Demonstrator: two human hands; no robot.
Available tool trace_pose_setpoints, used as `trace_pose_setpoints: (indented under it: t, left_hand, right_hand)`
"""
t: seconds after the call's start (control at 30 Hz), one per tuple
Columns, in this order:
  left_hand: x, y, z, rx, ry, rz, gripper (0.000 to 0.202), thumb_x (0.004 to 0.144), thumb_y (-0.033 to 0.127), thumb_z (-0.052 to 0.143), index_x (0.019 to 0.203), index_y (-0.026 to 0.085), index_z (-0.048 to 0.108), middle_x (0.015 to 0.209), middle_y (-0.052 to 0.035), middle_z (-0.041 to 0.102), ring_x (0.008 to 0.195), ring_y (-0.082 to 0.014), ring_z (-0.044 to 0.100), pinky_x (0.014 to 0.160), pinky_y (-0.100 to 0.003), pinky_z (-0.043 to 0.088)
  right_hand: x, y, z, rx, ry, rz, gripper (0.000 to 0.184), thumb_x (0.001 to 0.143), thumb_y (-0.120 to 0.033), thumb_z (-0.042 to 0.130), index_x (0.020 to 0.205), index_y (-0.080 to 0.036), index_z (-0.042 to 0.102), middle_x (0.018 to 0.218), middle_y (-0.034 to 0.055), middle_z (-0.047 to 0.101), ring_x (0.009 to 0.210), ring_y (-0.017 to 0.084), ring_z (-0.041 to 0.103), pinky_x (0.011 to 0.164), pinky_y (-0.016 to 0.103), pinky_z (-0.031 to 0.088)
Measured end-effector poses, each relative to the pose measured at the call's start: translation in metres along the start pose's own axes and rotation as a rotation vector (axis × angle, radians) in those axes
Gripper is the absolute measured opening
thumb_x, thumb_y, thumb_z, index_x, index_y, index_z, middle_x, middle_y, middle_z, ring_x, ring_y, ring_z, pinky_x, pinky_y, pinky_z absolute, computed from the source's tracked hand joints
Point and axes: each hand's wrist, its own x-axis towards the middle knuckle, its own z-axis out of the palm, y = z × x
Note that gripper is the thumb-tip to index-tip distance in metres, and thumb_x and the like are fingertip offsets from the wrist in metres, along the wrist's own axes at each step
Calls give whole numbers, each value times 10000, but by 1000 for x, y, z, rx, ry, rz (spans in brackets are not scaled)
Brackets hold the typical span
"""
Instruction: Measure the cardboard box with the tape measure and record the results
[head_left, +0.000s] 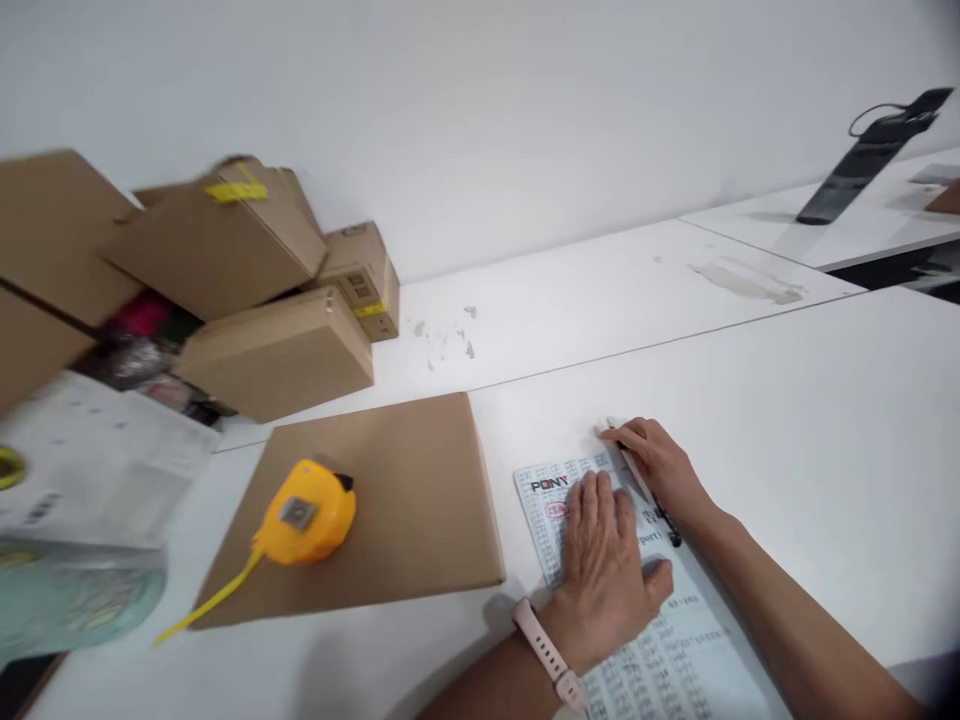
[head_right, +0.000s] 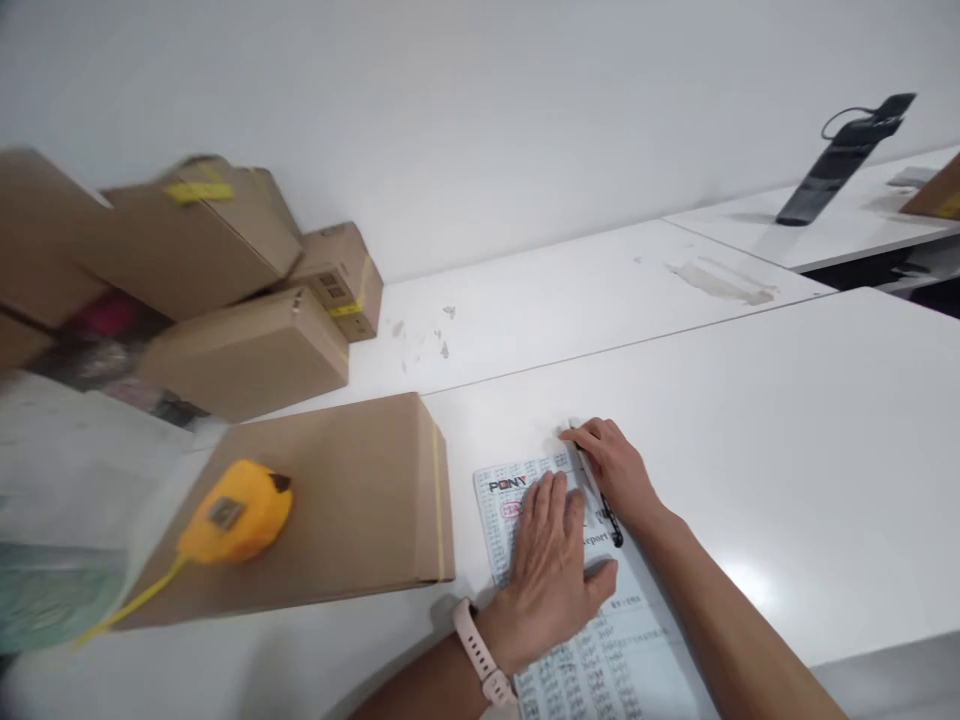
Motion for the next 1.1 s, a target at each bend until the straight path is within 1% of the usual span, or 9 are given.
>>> trace_pose_setpoints:
  t: [0.1, 0.2, 0.33, 0.47, 0.6, 0.67, 0.77, 0.9, 1.1]
  left_hand:
    - [-13, 10, -6, -69, 102, 4, 629, 967, 480, 595, 1437, 66, 534, 1580, -242, 474, 1511, -398, 396, 1222, -578, 409]
    - [-44, 24, -36, -212, 324, 69, 393, 917, 392, 667, 1239, 168, 646, 1314, -160, 675, 1338, -336, 578, 1162, -504, 497]
    - [-98, 16, -118, -184, 677, 50, 294, 887, 243, 689, 1171, 278, 622, 1226, -96, 714, 1242, -307, 637, 1077, -482, 548]
    - [-126, -42, -204, 189, 918, -150, 257, 944, 225, 618, 1198, 247, 589, 1243, -140, 689, 1260, -334, 613, 1094, -584, 477]
    - [-126, -94, -243, 267, 752, -546, 755, 788, 380, 828, 1417, 157, 476, 1497, -257, 523, 1447, -442, 438, 1154, -629, 376]
    - [-124, -103, -247, 220, 620, -632, 727, 805, 391, 806, 1414, 147, 493, 1405, -232, 614, 1375, -417, 529, 1128, -571, 408]
    - [-123, -101, -247, 187, 540, -646, 540, 878, 359, 709, 1360, 164, 559, 1231, -173, 717, 1210, -360, 652, 1038, -471, 466]
    - [-133, -87, -247, 62, 560, -652, 542, 824, 355, 736, 1337, 236, 605, 1268, -139, 716, 1229, -362, 641, 1031, -448, 447]
    - [-158, -68, -258, -470, 396, -470, 516, 808, 514, 668, 1209, 189, 687, 1137, -130, 754, 1055, -332, 701, 921, -432, 527]
  right_hand:
    - [-2, 5, 7, -79, 19, -1, 406, 970, -250, 438, 1290, -283, 687, 933, 103, 675, 900, 287, 641, 737, 404, 539]
    - [-3, 9, 14, -71, 83, 49, 457, 989, -328, 389, 1392, -288, 601, 902, 111, 664, 897, 319, 651, 682, 432, 520]
    - [-2, 0, 11, -81, 244, 123, 475, 991, -500, 394, 1413, -338, 539, 1012, 161, 681, 906, 384, 668, 601, 482, 476]
    - [10, -52, -14, -41, 391, 117, 478, 969, -585, 446, 1372, -349, 548, 1104, 178, 673, 1015, 432, 660, 678, 533, 494]
    - [19, -131, -38, 177, 428, 97, 455, 981, -549, 478, 1374, -332, 557, 1155, 141, 692, 978, 357, 671, 614, 435, 501]
    - [14, -165, -36, 272, 370, 70, 465, 982, -544, 495, 1361, -288, 582, 1163, 140, 704, 979, 329, 681, 588, 399, 511]
    - [-1, -197, -15, 343, 217, -59, 455, 1001, -541, 490, 1349, -275, 612, 1276, 134, 705, 1129, 317, 674, 789, 432, 580]
    - [-16, -213, 14, 296, 57, -186, 440, 1030, -534, 413, 1326, -328, 666, 1440, 96, 649, 1296, 311, 610, 1050, 528, 488]
    - [12, -245, -15, 334, -48, -120, 523, 1027, -551, 318, 993, -295, 774, 1198, 81, 761, 1200, 333, 621, 1058, 558, 421]
